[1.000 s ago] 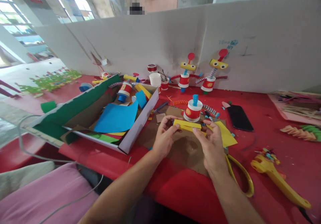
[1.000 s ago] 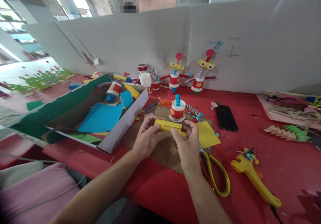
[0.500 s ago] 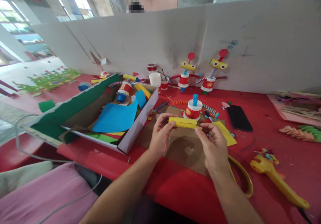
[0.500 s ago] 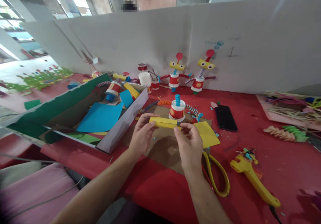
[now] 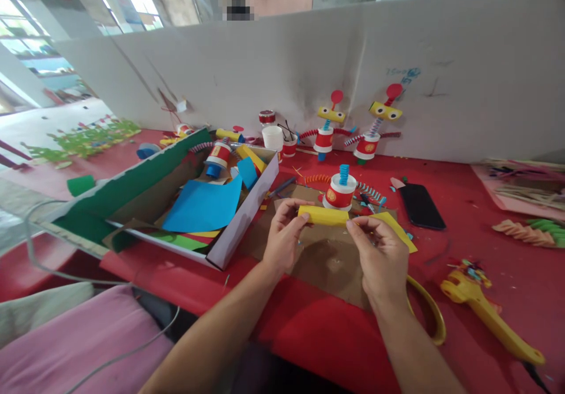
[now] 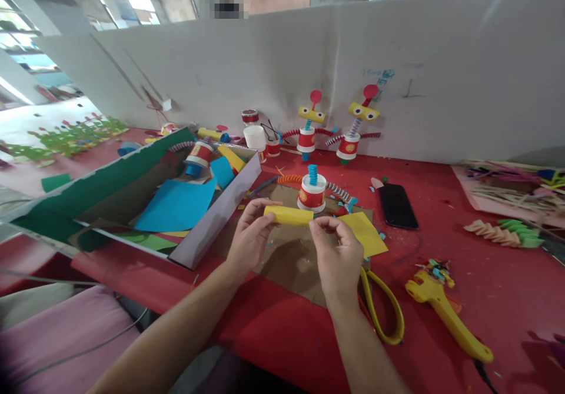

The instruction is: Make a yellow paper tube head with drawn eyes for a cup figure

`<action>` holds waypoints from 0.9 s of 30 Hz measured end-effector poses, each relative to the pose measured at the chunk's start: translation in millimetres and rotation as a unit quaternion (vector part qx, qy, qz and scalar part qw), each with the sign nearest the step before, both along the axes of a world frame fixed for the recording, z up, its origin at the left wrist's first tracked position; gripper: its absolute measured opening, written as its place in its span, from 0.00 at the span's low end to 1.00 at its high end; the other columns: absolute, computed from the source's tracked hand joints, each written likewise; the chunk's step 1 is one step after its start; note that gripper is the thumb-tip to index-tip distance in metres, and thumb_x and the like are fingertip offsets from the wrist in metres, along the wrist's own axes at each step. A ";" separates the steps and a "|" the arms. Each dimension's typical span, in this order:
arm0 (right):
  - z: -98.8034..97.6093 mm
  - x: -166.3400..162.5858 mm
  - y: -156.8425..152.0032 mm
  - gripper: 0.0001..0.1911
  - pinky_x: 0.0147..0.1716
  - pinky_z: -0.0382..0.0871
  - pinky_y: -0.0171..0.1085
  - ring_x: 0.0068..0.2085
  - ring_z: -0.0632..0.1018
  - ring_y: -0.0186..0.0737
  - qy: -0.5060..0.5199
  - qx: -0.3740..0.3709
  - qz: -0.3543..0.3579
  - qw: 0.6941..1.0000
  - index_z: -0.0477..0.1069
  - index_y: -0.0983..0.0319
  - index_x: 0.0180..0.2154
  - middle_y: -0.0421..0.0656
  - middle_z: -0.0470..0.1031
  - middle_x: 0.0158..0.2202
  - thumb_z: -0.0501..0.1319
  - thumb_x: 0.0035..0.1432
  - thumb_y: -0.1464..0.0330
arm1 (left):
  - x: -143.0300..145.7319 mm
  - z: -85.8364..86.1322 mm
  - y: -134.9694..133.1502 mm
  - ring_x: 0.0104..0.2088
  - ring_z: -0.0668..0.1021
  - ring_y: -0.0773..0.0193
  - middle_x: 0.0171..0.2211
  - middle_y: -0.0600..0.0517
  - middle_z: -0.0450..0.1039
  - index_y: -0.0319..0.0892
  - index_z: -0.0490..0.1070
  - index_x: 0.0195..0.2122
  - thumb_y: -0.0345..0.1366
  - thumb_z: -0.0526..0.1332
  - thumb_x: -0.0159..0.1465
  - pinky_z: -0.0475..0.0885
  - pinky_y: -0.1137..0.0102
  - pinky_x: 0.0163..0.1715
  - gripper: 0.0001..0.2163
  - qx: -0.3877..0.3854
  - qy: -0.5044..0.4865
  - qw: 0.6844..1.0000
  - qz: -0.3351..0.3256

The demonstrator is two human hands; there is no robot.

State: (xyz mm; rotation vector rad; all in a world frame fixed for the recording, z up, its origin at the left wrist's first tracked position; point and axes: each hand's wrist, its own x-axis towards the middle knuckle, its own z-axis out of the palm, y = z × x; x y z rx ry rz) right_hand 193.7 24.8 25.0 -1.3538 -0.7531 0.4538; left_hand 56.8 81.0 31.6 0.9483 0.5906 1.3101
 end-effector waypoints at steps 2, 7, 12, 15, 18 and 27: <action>0.6 0.6 1.2 0.11 0.34 0.65 0.38 0.30 0.73 0.37 0.021 -0.003 0.008 1.000 0.75 0.61 0.30 0.39 0.75 0.28 0.69 0.47 0.61 | 0.2 0.8 -0.8 0.36 0.73 0.68 0.40 0.50 0.74 0.42 0.71 0.38 0.31 0.65 0.57 0.70 0.75 0.33 0.08 0.003 0.002 1.000 -0.004; 4.0 0.2 2.5 0.10 0.32 0.63 0.36 0.30 0.70 0.35 0.070 -0.003 0.031 0.997 0.74 0.61 0.29 0.38 0.73 0.27 0.69 0.46 0.63 | 0.5 1.7 -0.8 0.35 0.73 0.67 0.40 0.51 0.74 0.43 0.71 0.37 0.32 0.65 0.56 0.69 0.74 0.33 0.08 -0.003 0.006 1.000 -0.002; 2.8 0.0 2.1 0.13 0.34 0.64 0.37 0.33 0.72 0.36 0.081 0.001 0.066 0.994 0.71 0.60 0.36 0.39 0.73 0.31 0.68 0.47 0.64 | 1.5 -0.7 -0.5 0.35 0.73 0.68 0.40 0.51 0.74 0.43 0.71 0.38 0.32 0.65 0.57 0.69 0.74 0.33 0.08 0.005 0.016 1.000 0.002; 0.3 -2.5 1.6 0.22 0.39 0.67 0.40 0.37 0.74 0.39 0.091 -0.004 0.092 0.992 0.67 0.58 0.44 0.40 0.75 0.36 0.70 0.47 0.63 | 3.8 -1.7 -2.5 0.35 0.72 0.68 0.40 0.51 0.74 0.43 0.71 0.38 0.32 0.64 0.57 0.69 0.75 0.33 0.08 0.004 0.022 1.000 0.002; -1.6 -5.6 1.2 0.29 0.40 0.69 0.42 0.39 0.76 0.41 0.096 -0.018 0.097 0.990 0.65 0.56 0.49 0.42 0.75 0.40 0.70 0.45 0.61 | 7.3 -3.3 -5.6 0.36 0.72 0.68 0.40 0.51 0.74 0.42 0.71 0.38 0.32 0.64 0.57 0.69 0.75 0.33 0.08 0.003 0.029 1.000 -0.012; -5.3 -5.0 3.3 0.33 0.38 0.72 0.43 0.37 0.77 0.41 0.129 -0.022 0.087 0.988 0.66 0.56 0.51 0.43 0.75 0.41 0.72 0.42 0.62 | 11.8 -8.1 -9.6 0.37 0.73 0.67 0.41 0.51 0.73 0.43 0.71 0.39 0.32 0.65 0.58 0.69 0.74 0.34 0.08 0.009 0.037 0.999 -0.040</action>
